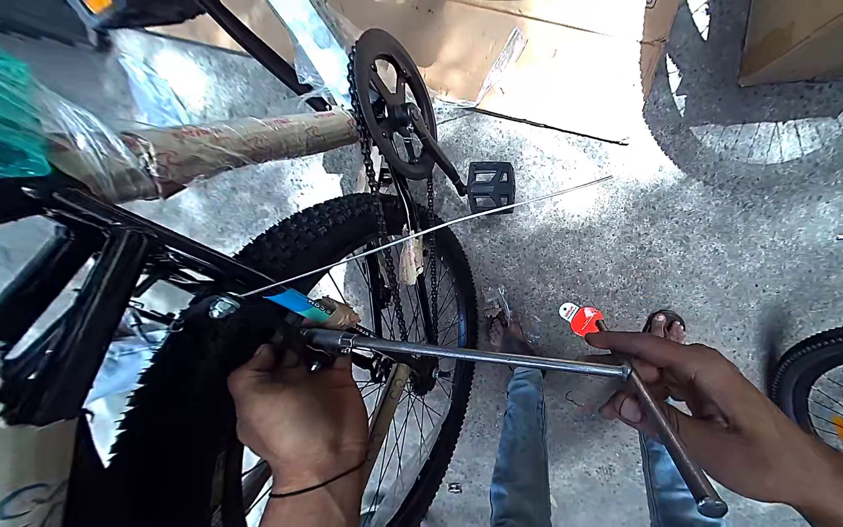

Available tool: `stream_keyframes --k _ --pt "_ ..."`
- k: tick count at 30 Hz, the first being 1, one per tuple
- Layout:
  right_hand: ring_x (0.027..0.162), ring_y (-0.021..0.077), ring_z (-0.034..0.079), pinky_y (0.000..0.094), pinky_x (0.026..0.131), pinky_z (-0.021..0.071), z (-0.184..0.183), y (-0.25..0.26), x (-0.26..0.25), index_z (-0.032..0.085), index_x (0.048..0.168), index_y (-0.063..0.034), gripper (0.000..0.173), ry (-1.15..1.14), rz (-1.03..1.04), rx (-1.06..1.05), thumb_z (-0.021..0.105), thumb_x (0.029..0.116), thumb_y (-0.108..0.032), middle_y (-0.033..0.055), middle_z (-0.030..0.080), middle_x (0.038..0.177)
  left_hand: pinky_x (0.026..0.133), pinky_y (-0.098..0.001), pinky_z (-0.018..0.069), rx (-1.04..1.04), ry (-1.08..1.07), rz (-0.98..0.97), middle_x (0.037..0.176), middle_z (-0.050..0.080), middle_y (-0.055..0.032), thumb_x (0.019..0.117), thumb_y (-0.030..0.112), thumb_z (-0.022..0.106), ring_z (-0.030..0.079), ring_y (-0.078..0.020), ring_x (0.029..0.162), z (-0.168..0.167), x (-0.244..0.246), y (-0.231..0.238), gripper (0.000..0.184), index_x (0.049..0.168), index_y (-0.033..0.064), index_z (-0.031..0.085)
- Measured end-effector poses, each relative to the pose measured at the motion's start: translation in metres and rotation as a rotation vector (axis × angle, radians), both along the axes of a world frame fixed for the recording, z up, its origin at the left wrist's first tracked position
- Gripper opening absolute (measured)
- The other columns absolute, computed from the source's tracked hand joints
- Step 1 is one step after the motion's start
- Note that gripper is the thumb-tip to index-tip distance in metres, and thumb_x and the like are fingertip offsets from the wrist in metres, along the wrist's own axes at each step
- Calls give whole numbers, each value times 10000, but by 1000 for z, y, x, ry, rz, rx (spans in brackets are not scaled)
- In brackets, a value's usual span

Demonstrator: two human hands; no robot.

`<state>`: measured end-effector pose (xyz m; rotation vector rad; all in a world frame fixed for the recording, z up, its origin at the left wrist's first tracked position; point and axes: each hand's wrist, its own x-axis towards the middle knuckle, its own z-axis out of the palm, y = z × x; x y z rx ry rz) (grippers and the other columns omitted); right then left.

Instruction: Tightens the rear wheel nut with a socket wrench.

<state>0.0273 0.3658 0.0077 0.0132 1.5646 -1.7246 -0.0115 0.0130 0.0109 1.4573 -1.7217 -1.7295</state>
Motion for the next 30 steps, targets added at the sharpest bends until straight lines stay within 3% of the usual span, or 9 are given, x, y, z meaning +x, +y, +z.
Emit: stream_keyframes --k 2,5,8,11,14,19,24,26,30 --pt "713 -58 646 178 603 572 -6 1 -5 609 1376 -196 530 412 184 296 493 1033 -582 -174 703 881 923 -448 526 -2 1 1 1066 626 -36 1084 287 267 638 -184 1015 0 1 1 298 1163 128 506" --pt "603 -55 616 213 494 527 -17 2 -21 720 1094 -228 473 621 230 402 354 1072 -527 -175 682 739 925 -440 531 2 11 13 1072 627 -35 1085 294 263 639 -178 1020 -2 1 1 308 1173 125 506" --pt "534 41 648 242 462 559 -16 -4 -33 690 850 -208 579 262 144 215 289 1098 -543 -85 690 657 939 -446 526 2 26 12 1101 625 -58 1085 285 252 637 -199 1042 -3 1 1 322 1198 112 499" --pt "380 75 517 204 373 424 -11 -11 -31 715 889 -72 722 -449 36 -85 239 1090 -576 64 632 557 914 -438 532 -22 34 -6 1066 623 -51 1080 286 249 638 -188 1012 -7 4 -2 314 1168 117 499" --pt "387 15 477 150 387 398 -5 -10 -20 685 927 -89 761 -853 -18 -224 245 1028 -702 18 583 564 907 -435 529 -37 41 -21 1072 605 -40 1085 299 256 630 -181 1005 -10 6 -2 305 1179 123 487" --pt "458 43 534 189 420 424 11 -19 -11 713 848 -129 703 -449 -29 28 225 1093 -572 -11 658 635 901 -426 525 -6 -7 -18 1048 613 -28 1084 320 244 631 -170 993 -2 3 0 323 1151 136 501" --pt "527 83 522 250 465 437 17 -18 -13 673 946 -248 463 -68 33 319 379 1064 -586 -59 544 647 954 -493 514 119 83 -113 1148 615 -49 1060 325 201 627 -218 1080 -2 15 -10 385 1196 139 509" --pt "486 114 496 238 437 417 27 -20 -21 696 1206 -237 334 -189 -81 237 513 1053 -471 -3 535 633 943 -485 530 155 159 -135 1110 629 -58 1037 252 218 647 -224 1034 -7 23 -13 334 1134 133 514" --pt "480 146 598 253 431 521 40 -26 -38 191 1634 -343 783 -169 -216 213 653 1004 -283 20 613 632 969 -432 523 191 207 -173 1090 642 -61 1005 164 245 650 -194 1013 -10 27 -14 333 1152 102 538"
